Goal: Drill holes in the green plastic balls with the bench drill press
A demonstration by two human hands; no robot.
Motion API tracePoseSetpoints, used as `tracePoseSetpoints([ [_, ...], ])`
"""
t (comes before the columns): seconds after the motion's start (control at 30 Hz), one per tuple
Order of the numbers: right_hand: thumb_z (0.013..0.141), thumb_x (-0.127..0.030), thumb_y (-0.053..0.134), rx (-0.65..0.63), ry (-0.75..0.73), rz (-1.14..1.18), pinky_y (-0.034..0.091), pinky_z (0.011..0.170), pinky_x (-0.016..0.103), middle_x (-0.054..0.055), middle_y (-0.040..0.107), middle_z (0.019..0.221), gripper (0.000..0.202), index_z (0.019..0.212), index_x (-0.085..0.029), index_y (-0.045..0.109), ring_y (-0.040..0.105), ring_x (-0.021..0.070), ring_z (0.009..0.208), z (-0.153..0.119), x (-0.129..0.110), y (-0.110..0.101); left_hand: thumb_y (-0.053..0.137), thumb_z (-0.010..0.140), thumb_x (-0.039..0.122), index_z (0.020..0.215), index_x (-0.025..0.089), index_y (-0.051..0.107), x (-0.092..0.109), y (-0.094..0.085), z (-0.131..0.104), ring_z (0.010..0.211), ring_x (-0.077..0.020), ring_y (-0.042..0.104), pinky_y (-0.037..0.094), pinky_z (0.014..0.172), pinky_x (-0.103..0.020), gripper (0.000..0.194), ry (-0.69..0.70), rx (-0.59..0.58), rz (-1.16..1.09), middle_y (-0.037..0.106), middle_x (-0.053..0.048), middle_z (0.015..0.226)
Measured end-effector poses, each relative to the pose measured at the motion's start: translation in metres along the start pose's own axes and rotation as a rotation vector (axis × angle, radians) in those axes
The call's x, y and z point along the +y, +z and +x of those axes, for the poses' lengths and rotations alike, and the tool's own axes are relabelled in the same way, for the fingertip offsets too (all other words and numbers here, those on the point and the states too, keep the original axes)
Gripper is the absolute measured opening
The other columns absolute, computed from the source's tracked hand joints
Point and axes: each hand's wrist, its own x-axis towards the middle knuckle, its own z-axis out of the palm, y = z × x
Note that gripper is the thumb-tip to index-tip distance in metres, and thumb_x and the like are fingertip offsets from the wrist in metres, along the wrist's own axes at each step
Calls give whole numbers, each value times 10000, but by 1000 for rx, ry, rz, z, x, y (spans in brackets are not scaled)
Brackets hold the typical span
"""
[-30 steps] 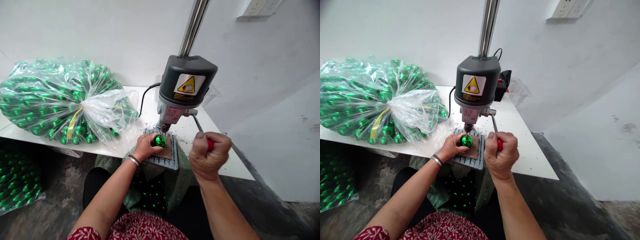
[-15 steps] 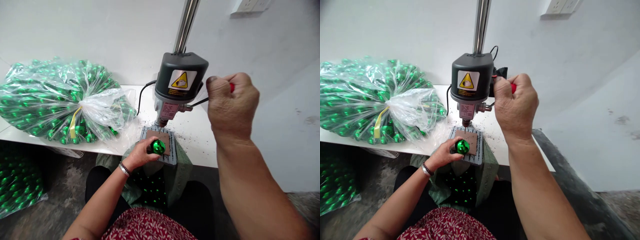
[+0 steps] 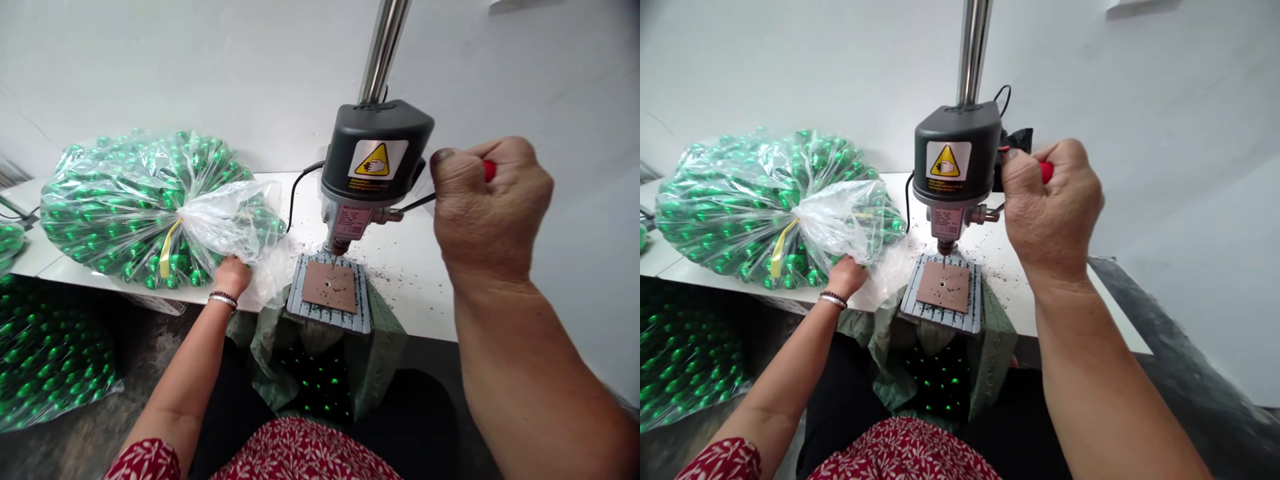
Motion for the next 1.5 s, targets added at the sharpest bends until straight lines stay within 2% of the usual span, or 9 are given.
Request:
tracePoseSetpoints([
  [0.13, 867, -287, 618, -21, -17, -4, 301, 598, 203, -85, 393, 573, 248, 723, -133, 485, 310, 5, 560, -1, 0, -1, 557, 879, 327, 1224, 73, 690, 4, -1, 12, 1173, -413, 655, 526, 946, -462, 449, -10, -133, 42, 670, -276, 1271],
  [0.27, 857, -284, 621, -13, 23, 2, 288, 600, 198, -91, 353, 560, 253, 713, -143, 468, 308, 6, 560, -2, -3, -2, 564, 900, 434, 1384, 131, 589, 3, 8, -5, 1237, -389, 628, 506, 996, -445, 572, 156, -204, 14, 638, -247, 1350],
  [0.4, 867, -259, 601, -23, 38, 23, 285, 613, 202, -94, 335, 564, 250, 706, -145, 447, 301, 1, 567, -3, -6, -2, 476, 962, 347, 1463, 187, 503, 2, 15, -27, 1270, -331, 612, 481, 1044, -421, 526, 295, -86, -107, 600, -203, 1415],
  [0.6, 866, -283, 611, -30, -2, 37, 271, 595, 188, -92, 349, 573, 268, 709, -141, 447, 294, -1, 567, -3, -3, -1, 646, 815, 321, 1369, 115, 536, 5, 15, -46, 1178, -308, 646, 506, 1009, -401, 601, 191, 29, -275, 671, -179, 1277],
  [0.8, 884, -313, 595, -45, -39, 39, 290, 612, 171, -85, 359, 603, 276, 725, -137, 453, 305, 2, 584, -4, 0, -2, 667, 710, 303, 1155, 192, 670, -2, -1, -80, 1106, -276, 655, 517, 1003, -392, 459, 204, 142, -615, 712, -93, 1156],
  [0.93, 880, -301, 609, -46, -34, 41, 276, 601, 172, -88, 339, 591, 282, 715, -137, 449, 285, 5, 580, -4, -2, -2, 651, 747, 387, 1247, 189, 600, 18, -12, -92, 1024, -224, 681, 560, 898, -337, 540, 213, -3, -1068, 717, -60, 1147],
  [1.03, 879, -302, 609, -50, -16, 37, 288, 616, 177, -88, 345, 590, 283, 713, -140, 446, 291, 8, 583, -4, -2, -2, 676, 748, 378, 1261, 178, 575, 50, -3, -80, 1000, -196, 681, 559, 875, -308, 560, 251, -175, -1194, 726, -64, 1128],
  [1.23, 866, -317, 631, -79, 0, 64, 321, 622, 179, -94, 320, 570, 299, 707, -151, 440, 303, 13, 564, -3, -4, -4, 648, 815, 318, 1171, 157, 641, 96, 21, -44, 1017, -191, 676, 545, 899, -303, 390, 319, -311, -1087, 738, -69, 1103],
  [1.5, 875, -330, 596, -74, -50, 124, 292, 590, 138, -95, 306, 581, 290, 714, -149, 437, 320, -12, 540, -4, 0, -4, 689, 799, 317, 1200, 193, 671, 110, 10, -34, 1047, -223, 673, 522, 937, -324, 421, 409, -274, -734, 744, -39, 1116],
])
